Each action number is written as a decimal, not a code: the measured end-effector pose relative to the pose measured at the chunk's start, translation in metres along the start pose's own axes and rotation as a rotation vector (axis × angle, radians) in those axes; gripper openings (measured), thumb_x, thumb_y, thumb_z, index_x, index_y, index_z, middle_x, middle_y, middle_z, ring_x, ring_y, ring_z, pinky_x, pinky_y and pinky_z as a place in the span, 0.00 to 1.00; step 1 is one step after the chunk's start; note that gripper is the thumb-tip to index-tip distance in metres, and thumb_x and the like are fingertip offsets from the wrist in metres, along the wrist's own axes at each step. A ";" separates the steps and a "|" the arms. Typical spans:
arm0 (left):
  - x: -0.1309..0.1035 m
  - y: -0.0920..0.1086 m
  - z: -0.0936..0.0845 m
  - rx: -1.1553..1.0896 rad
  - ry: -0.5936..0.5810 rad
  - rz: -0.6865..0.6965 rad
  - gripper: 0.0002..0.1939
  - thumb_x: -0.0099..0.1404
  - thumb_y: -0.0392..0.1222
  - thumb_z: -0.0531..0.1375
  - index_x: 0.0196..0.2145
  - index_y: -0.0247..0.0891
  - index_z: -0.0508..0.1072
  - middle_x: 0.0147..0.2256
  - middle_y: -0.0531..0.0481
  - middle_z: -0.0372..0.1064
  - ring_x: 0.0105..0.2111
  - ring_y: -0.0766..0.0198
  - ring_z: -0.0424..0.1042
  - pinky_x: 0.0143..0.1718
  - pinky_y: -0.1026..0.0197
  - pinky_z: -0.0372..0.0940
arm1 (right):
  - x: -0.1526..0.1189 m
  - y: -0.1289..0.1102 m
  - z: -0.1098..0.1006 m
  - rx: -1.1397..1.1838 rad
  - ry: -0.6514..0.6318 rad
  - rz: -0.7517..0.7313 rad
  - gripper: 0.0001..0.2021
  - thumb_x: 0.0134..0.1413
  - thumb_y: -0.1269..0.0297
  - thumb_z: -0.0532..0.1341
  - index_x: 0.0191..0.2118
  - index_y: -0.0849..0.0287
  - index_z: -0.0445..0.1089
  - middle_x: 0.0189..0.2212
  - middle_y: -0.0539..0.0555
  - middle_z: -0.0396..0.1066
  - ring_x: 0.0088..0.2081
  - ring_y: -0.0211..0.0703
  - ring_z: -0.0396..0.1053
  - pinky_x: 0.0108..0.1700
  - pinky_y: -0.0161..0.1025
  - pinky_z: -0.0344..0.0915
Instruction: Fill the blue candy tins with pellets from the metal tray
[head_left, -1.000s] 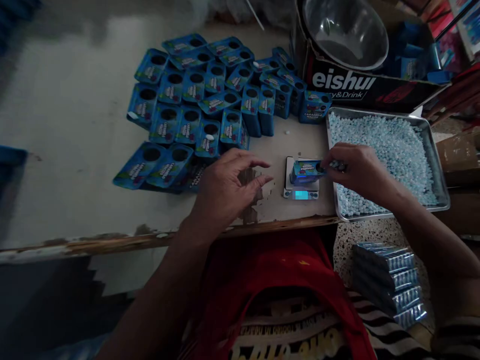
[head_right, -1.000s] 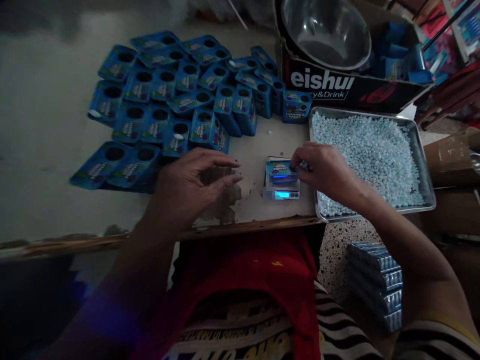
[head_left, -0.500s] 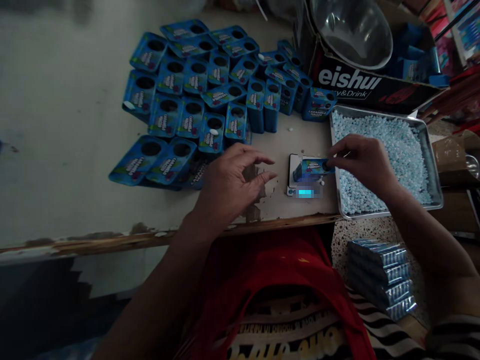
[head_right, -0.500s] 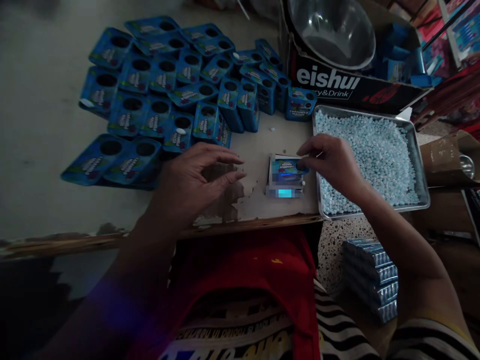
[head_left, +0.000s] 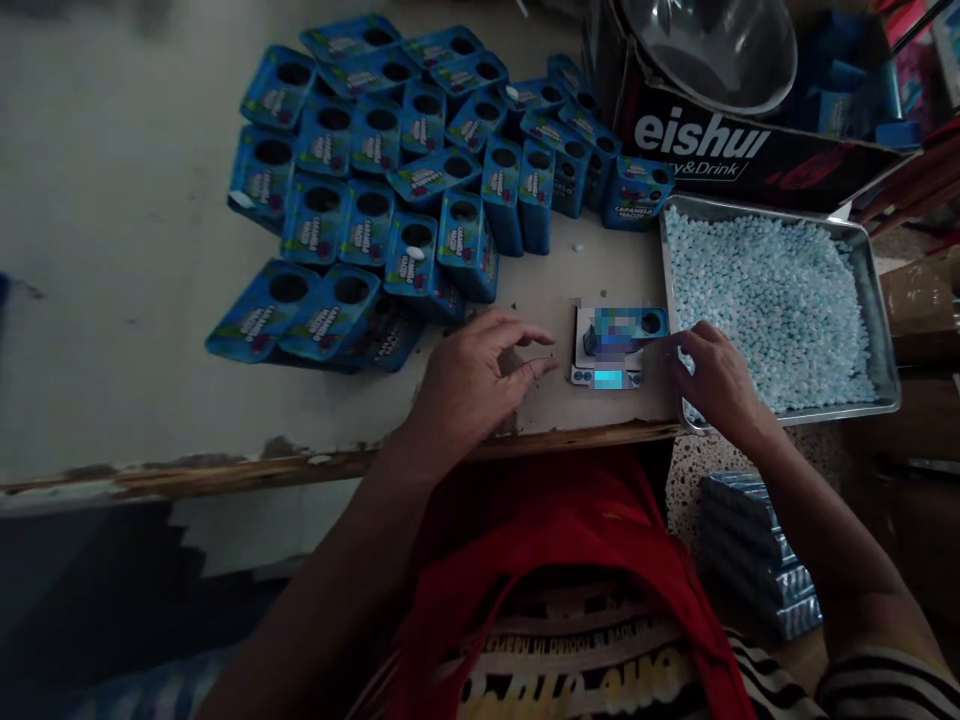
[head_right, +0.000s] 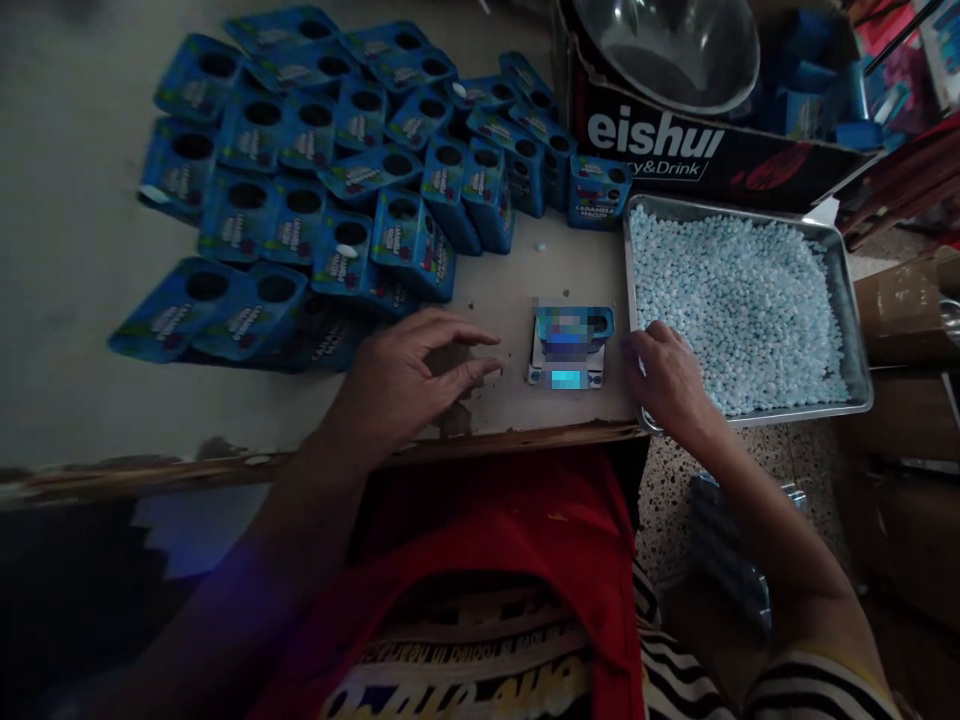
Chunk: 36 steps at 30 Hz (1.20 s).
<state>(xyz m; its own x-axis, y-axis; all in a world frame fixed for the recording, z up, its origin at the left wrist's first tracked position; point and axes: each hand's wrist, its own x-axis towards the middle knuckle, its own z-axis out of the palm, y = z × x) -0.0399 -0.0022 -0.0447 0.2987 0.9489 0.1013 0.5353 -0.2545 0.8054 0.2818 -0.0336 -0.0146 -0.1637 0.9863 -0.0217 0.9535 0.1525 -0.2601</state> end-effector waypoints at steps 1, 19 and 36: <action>-0.001 0.000 -0.002 0.003 0.005 -0.012 0.11 0.69 0.45 0.69 0.48 0.43 0.86 0.49 0.45 0.81 0.52 0.51 0.80 0.53 0.55 0.76 | 0.002 0.002 -0.001 0.004 -0.019 -0.012 0.10 0.65 0.69 0.61 0.43 0.58 0.82 0.42 0.63 0.77 0.44 0.54 0.74 0.48 0.49 0.69; 0.006 0.000 0.005 -0.091 0.045 -0.082 0.21 0.66 0.40 0.73 0.56 0.44 0.80 0.52 0.46 0.82 0.52 0.50 0.82 0.59 0.48 0.77 | 0.011 0.031 -0.058 0.057 0.115 0.088 0.09 0.62 0.66 0.67 0.44 0.53 0.84 0.41 0.56 0.86 0.41 0.52 0.81 0.49 0.51 0.75; 0.036 0.027 0.074 -0.144 0.057 0.017 0.16 0.72 0.46 0.70 0.55 0.46 0.75 0.49 0.47 0.82 0.50 0.53 0.83 0.54 0.54 0.77 | 0.005 -0.008 0.014 1.318 0.267 0.478 0.10 0.69 0.54 0.68 0.49 0.53 0.79 0.45 0.53 0.80 0.48 0.43 0.78 0.54 0.43 0.77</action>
<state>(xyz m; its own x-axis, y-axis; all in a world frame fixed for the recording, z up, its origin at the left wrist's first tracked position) 0.0434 0.0114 -0.0625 0.2596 0.9547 0.1455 0.4101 -0.2454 0.8784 0.2699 -0.0311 -0.0259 0.2934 0.9301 -0.2209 -0.0503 -0.2157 -0.9752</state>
